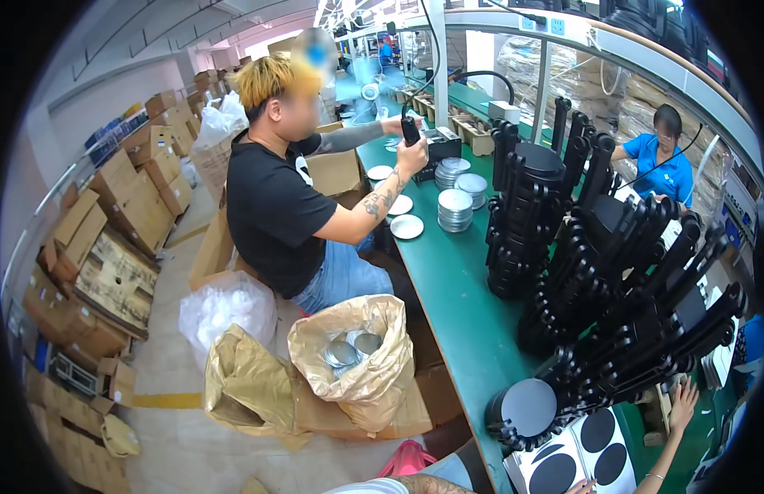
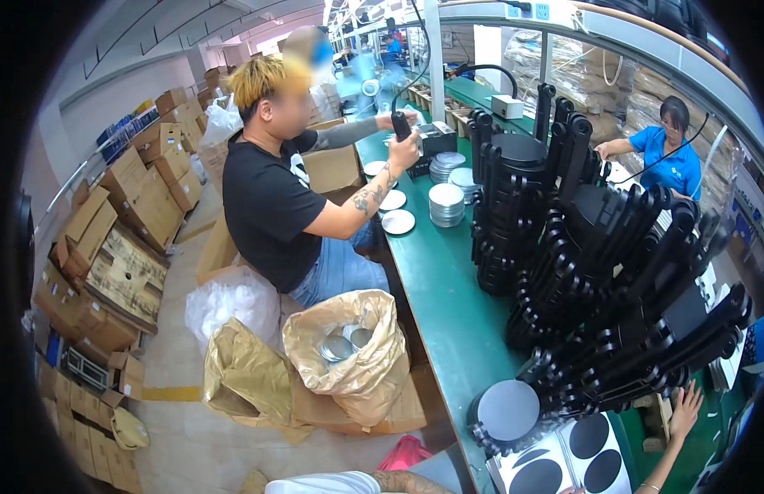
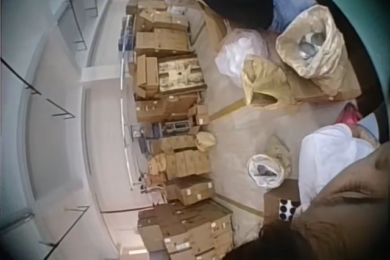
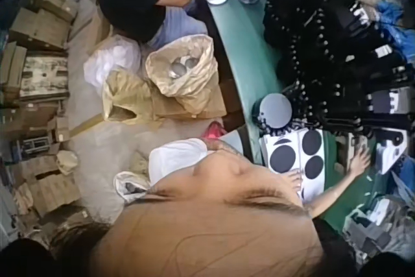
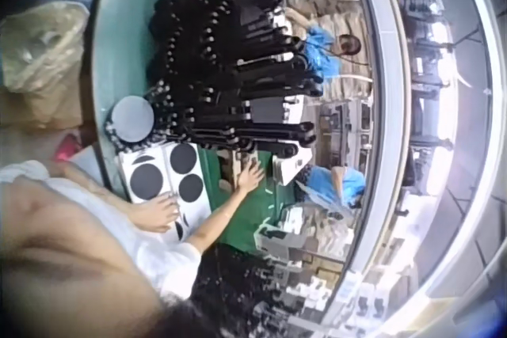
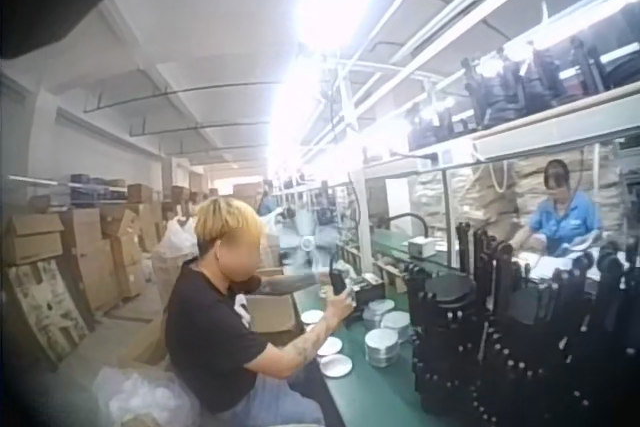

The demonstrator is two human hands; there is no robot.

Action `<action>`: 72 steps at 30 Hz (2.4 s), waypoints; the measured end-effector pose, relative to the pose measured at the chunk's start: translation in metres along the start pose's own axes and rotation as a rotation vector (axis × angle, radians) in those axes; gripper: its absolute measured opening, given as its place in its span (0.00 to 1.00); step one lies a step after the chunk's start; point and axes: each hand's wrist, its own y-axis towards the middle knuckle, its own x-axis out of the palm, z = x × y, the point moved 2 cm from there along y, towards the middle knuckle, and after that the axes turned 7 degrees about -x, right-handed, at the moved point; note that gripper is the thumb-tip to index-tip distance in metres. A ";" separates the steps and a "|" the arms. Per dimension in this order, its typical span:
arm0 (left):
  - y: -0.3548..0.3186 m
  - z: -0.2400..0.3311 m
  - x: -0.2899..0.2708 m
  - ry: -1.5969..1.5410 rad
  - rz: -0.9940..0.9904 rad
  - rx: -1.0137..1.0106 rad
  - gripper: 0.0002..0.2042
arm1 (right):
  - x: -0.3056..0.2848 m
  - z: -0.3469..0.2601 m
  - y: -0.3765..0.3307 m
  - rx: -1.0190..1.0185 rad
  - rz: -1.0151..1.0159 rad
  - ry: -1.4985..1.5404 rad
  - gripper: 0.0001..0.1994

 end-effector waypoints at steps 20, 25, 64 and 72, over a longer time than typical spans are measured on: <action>0.005 -0.012 -0.025 -0.307 0.146 0.037 0.24 | -0.175 -0.134 -0.103 -0.142 0.431 0.439 0.28; -0.018 -0.017 -0.069 -0.443 0.440 0.012 0.21 | -0.224 -0.204 -0.247 -0.186 0.198 0.721 0.27; -0.044 -0.097 -0.094 -0.180 0.028 -0.235 0.40 | -0.229 -0.334 -0.278 -0.249 0.140 0.800 0.22; -0.046 -0.094 -0.106 -0.179 -0.093 -0.261 0.41 | -0.234 -0.332 -0.281 -0.218 0.167 0.878 0.19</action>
